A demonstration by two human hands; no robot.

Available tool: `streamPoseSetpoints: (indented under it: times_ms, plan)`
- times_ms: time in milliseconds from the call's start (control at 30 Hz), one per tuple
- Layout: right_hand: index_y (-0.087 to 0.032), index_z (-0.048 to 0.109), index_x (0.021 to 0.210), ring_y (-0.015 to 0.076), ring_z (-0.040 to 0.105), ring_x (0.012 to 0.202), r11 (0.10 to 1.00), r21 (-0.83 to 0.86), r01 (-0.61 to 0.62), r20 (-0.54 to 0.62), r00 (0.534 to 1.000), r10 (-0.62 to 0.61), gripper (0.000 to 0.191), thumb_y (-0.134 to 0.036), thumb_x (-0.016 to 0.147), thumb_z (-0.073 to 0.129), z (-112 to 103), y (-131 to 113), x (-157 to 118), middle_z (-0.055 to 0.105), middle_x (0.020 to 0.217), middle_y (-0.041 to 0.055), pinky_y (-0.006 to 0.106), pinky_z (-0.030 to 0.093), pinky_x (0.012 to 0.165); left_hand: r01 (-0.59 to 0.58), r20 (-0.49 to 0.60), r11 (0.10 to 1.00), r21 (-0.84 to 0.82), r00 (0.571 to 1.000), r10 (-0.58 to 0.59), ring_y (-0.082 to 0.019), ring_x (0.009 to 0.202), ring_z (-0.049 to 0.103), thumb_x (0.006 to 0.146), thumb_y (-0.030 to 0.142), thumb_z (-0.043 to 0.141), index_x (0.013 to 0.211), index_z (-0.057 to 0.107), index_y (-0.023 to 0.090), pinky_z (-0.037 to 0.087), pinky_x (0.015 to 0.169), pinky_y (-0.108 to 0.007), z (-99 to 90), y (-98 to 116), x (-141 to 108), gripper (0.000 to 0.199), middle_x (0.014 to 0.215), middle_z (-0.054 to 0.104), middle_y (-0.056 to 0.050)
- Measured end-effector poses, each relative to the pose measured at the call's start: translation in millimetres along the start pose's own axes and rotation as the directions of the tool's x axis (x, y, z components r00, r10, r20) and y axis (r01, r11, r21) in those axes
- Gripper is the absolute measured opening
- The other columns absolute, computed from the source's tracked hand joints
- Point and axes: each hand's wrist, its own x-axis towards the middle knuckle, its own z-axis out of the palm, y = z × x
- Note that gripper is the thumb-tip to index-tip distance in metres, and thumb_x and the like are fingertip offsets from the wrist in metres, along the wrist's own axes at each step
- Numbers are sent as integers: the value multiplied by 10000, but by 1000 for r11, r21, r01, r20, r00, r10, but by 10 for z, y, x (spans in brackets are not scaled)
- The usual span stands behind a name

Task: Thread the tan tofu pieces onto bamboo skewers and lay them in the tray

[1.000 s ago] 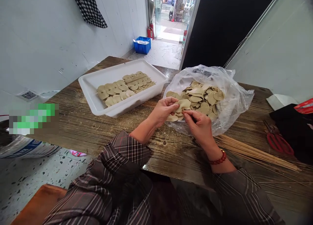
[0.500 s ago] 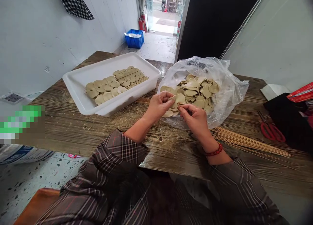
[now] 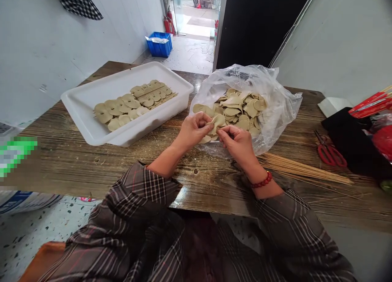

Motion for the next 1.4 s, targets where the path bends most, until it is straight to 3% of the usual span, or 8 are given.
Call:
streamPoseSetpoints:
  times_ms: [200, 300, 467, 567, 733, 967, 1167, 1400]
  plan:
    - [-181, 665, 739, 92, 496, 463, 983, 173, -68, 9, 998, 68, 250, -413, 833, 660, 11, 1, 0, 612, 592, -21, 230, 373, 471, 111, 68, 960, -256, 993, -96, -54, 548, 515, 701, 393, 796, 820, 648, 149, 373, 486, -174, 5, -11, -2, 310, 676, 603, 16]
    - [-182, 674, 743, 90, 497, 472, 979, 191, -72, 17, 997, 70, 264, -434, 820, 675, 13, -2, -4, 619, 600, -18, 231, 388, 476, 168, 108, 940, -296, 984, -142, -50, 525, 492, 680, 430, 811, 748, 657, 142, 384, 483, -178, 21, -24, -3, 333, 644, 589, 16]
    - [-167, 727, 840, 90, 508, 495, 976, 199, -86, 100, 993, 67, 256, -416, 822, 672, 2, -18, -16, 639, 624, -5, 230, 404, 482, 128, -18, 930, -345, 990, -143, -40, 500, 452, 691, 405, 814, 673, 633, 144, 375, 453, -167, -51, 1, 39, 318, 597, 553, 29]
    - [-164, 750, 879, 87, 491, 483, 984, 158, -81, 133, 989, 60, 269, -413, 837, 658, -5, -25, -33, 623, 598, -10, 226, 383, 461, 68, -119, 935, -348, 986, -116, -38, 502, 452, 726, 403, 793, 693, 630, 151, 383, 446, -162, -125, 34, 79, 303, 616, 571, 25]
    - [-172, 775, 897, 107, 535, 536, 999, 45, 24, 55, 998, -26, 227, -347, 852, 637, -11, -50, -62, 637, 606, -5, 243, 418, 515, 62, -161, 959, -275, 981, -110, -46, 509, 451, 762, 420, 767, 697, 607, 161, 394, 449, -180, -122, 60, 85, 312, 641, 591, 13]
    - [-178, 768, 860, 133, 559, 571, 999, -20, 37, -8, 999, -37, 221, -348, 855, 627, -18, -58, -57, 651, 624, 10, 259, 427, 531, 64, -74, 965, -254, 994, -85, -42, 520, 424, 730, 432, 786, 658, 579, 156, 366, 478, -197, 18, 17, 5, 353, 617, 517, 37]
    - [-174, 686, 699, 109, 508, 523, 998, -32, 48, -14, 999, -48, 226, -329, 851, 624, -60, -69, -32, 608, 571, -8, 245, 383, 514, 33, 64, 995, -93, 998, -27, -53, 514, 385, 783, 421, 728, 666, 584, 154, 299, 481, -216, 125, 26, -92, 325, 577, 480, 42]
    - [-177, 694, 773, 92, 482, 456, 999, 52, -8, -98, 995, 13, 237, -397, 848, 644, -125, 38, 34, 614, 576, -19, 233, 373, 462, -118, 158, 934, 339, 985, 67, -99, 614, 455, 775, 339, 709, 802, 655, 145, 341, 576, -242, -131, 92, 12, 203, 678, 576, -8]
